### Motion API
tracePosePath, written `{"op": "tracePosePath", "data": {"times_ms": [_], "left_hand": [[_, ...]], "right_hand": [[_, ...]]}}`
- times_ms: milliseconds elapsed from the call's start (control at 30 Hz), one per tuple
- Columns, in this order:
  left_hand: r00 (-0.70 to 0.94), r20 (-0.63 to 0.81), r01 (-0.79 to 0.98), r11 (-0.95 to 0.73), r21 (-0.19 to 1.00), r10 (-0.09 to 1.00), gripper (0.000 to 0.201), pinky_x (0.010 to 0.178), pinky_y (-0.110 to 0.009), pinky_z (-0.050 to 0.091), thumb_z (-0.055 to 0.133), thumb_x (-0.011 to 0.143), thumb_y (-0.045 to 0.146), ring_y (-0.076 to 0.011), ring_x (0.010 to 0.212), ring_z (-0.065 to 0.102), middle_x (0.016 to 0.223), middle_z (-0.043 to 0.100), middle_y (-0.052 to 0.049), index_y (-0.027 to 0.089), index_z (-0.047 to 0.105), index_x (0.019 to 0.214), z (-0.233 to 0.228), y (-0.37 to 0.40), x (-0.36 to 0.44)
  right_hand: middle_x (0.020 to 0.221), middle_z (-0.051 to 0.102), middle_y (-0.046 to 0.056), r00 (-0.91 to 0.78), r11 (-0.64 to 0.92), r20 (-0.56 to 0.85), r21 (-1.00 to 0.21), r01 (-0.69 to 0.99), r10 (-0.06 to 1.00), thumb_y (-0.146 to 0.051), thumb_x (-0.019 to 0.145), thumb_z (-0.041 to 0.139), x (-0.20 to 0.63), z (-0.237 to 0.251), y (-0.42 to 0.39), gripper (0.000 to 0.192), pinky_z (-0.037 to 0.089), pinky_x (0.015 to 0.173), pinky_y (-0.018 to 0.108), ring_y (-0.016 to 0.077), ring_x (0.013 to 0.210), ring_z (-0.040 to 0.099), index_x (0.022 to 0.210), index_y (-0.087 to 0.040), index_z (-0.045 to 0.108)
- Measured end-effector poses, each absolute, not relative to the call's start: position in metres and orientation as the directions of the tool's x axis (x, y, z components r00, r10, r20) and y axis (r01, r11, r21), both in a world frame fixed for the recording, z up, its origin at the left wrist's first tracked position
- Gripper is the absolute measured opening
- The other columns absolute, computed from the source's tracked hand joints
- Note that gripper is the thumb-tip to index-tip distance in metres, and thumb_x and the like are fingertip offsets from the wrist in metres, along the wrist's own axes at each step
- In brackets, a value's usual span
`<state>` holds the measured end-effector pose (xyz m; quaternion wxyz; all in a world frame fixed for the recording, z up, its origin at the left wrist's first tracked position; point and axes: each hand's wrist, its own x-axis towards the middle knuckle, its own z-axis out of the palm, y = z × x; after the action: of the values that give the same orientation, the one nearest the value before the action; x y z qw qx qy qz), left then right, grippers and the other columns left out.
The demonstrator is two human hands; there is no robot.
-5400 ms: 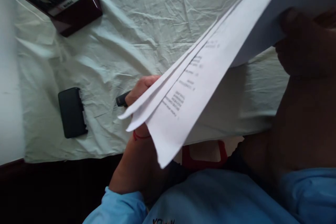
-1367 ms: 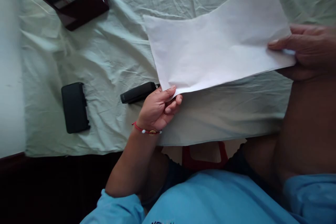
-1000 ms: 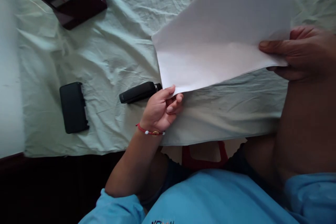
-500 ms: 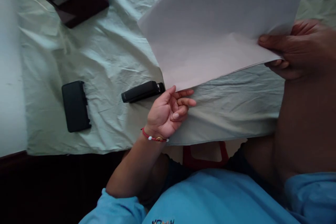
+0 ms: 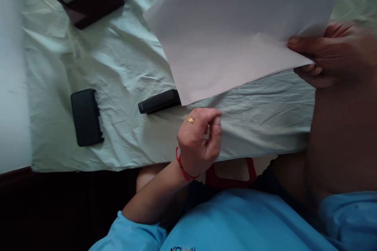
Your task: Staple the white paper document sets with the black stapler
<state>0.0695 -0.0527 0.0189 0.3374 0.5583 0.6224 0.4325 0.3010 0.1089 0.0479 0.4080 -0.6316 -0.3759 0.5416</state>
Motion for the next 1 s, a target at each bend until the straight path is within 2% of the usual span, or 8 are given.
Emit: {"op": "tracePosePath", "data": {"times_ms": [133, 200, 300, 433, 533, 700, 867, 1000], "left_hand": [[-0.039, 0.157, 0.566, -0.108, 0.817, 0.987, 0.022, 0.103, -0.043, 0.055, 0.073, 0.094, 0.017, -0.03, 0.112, 0.072, 0.139, 0.074, -0.016, 0.025, 0.079, 0.114, 0.011, -0.056, 0.072], [-0.071, 0.087, 0.605, -0.026, 0.796, 0.994, 0.03, 0.105, -0.046, 0.054, 0.07, 0.098, 0.022, -0.0336, 0.12, 0.072, 0.165, 0.056, -0.02, 0.023, 0.074, 0.128, 0.008, -0.054, 0.074], [-0.141, -0.031, 0.664, 0.117, 0.738, 0.99, 0.041, 0.104, -0.051, 0.055, 0.066, 0.1, 0.025, -0.041, 0.129, 0.069, 0.178, 0.034, -0.028, 0.016, 0.068, 0.14, 0.008, -0.052, 0.077], [-0.147, -0.015, 0.639, 0.106, 0.762, 0.989, 0.028, 0.106, -0.047, 0.056, 0.069, 0.095, 0.017, -0.0404, 0.139, 0.066, 0.171, 0.05, -0.022, 0.019, 0.077, 0.121, 0.01, -0.053, 0.073], [-0.062, 0.188, 0.675, -0.098, 0.731, 0.98, 0.021, 0.11, -0.045, 0.054, 0.065, 0.095, 0.011, -0.0316, 0.124, 0.074, 0.14, 0.078, -0.012, 0.024, 0.079, 0.103, 0.016, -0.05, 0.056], [-0.304, 0.529, 0.812, -0.076, 0.579, 0.792, 0.023, 0.116, -0.053, 0.05, 0.055, 0.103, 0.011, -0.0268, 0.117, 0.073, 0.117, 0.081, -0.006, 0.026, 0.073, 0.102, 0.02, -0.029, 0.011], [-0.328, 0.46, 0.856, 0.054, 0.514, 0.825, 0.031, 0.125, -0.057, 0.041, 0.042, 0.112, 0.026, -0.0309, 0.137, 0.064, 0.129, 0.077, -0.012, 0.022, 0.072, 0.112, 0.0, -0.005, -0.02], [-0.321, 0.217, 0.819, 0.155, 0.552, 0.922, 0.03, 0.131, -0.057, 0.035, 0.051, 0.104, 0.022, -0.0351, 0.151, 0.055, 0.143, 0.072, -0.017, 0.022, 0.072, 0.125, -0.015, 0.0, -0.023]], "right_hand": [[0.066, 0.047, -0.001, 0.179, -0.42, -0.403, -0.905, 0.069, 0.897, 0.002, 0.076, 0.072, 0.297, 0.049, 0.108, 0.02, 0.016, 0.033, 0.018, 0.0029, 0.046, 0.035, 0.072, -0.015, 0.063], [0.067, 0.046, -0.001, 0.187, -0.426, -0.406, -0.902, 0.077, 0.895, 0.001, 0.077, 0.073, 0.297, 0.05, 0.108, 0.02, 0.015, 0.033, 0.019, 0.0032, 0.047, 0.036, 0.072, -0.015, 0.062], [0.066, 0.046, -0.001, 0.194, -0.431, -0.409, -0.898, 0.088, 0.892, 0.003, 0.079, 0.072, 0.296, 0.05, 0.107, 0.022, 0.014, 0.035, 0.021, 0.0032, 0.046, 0.034, 0.071, -0.015, 0.061], [0.066, 0.045, 0.0, 0.192, -0.446, -0.424, -0.891, 0.088, 0.885, 0.004, 0.08, 0.072, 0.291, 0.052, 0.106, 0.022, 0.013, 0.036, 0.021, 0.0036, 0.047, 0.033, 0.072, -0.014, 0.062], [0.064, 0.043, -0.001, 0.18, -0.452, -0.433, -0.888, 0.084, 0.883, 0.003, 0.082, 0.072, 0.288, 0.051, 0.107, 0.023, 0.015, 0.036, 0.02, 0.0024, 0.047, 0.032, 0.071, -0.015, 0.063], [0.062, 0.047, -0.001, 0.144, -0.425, -0.414, -0.904, 0.056, 0.899, 0.004, 0.082, 0.072, 0.287, 0.045, 0.106, 0.021, 0.019, 0.034, 0.019, 0.0025, 0.044, 0.032, 0.074, -0.014, 0.066], [0.062, 0.047, -0.001, 0.121, -0.419, -0.411, -0.907, 0.045, 0.903, 0.003, 0.083, 0.072, 0.288, 0.043, 0.106, 0.021, 0.018, 0.034, 0.02, 0.0029, 0.043, 0.032, 0.072, -0.014, 0.066], [0.062, 0.047, -0.001, 0.139, -0.423, -0.416, -0.906, 0.029, 0.899, 0.004, 0.081, 0.072, 0.286, 0.045, 0.106, 0.022, 0.019, 0.035, 0.02, 0.0028, 0.045, 0.033, 0.072, -0.014, 0.064]]}}
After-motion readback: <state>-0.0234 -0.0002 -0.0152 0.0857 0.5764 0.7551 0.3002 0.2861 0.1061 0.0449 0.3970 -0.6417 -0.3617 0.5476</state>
